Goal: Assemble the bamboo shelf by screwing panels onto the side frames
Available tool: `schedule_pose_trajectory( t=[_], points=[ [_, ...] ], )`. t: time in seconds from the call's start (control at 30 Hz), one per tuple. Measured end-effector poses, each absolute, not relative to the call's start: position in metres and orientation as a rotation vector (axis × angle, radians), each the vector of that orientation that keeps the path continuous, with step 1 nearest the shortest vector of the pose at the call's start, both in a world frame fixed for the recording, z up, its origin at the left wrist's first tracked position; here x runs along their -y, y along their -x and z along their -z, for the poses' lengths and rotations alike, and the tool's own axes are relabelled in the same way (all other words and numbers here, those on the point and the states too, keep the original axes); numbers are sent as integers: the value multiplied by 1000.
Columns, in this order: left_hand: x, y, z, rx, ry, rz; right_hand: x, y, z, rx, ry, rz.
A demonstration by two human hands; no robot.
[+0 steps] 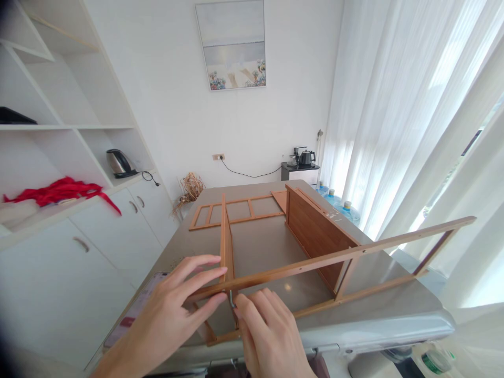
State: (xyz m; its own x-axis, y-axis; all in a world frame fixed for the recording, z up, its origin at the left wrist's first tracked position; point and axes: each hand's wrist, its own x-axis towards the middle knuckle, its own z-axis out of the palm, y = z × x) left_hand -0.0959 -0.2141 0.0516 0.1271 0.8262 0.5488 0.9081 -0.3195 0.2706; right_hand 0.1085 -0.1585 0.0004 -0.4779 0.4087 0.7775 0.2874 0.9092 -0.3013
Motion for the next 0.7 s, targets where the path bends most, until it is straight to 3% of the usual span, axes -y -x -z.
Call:
schedule_pose_trajectory(
  t=[0.23, 0.7],
  points=[
    [219, 90, -33, 1787, 2268, 1327, 155, -109, 0, 2186, 494, -188],
    [217, 94, -31, 1670, 2353, 1350, 155, -104, 2, 2196, 521, -149]
  ],
)
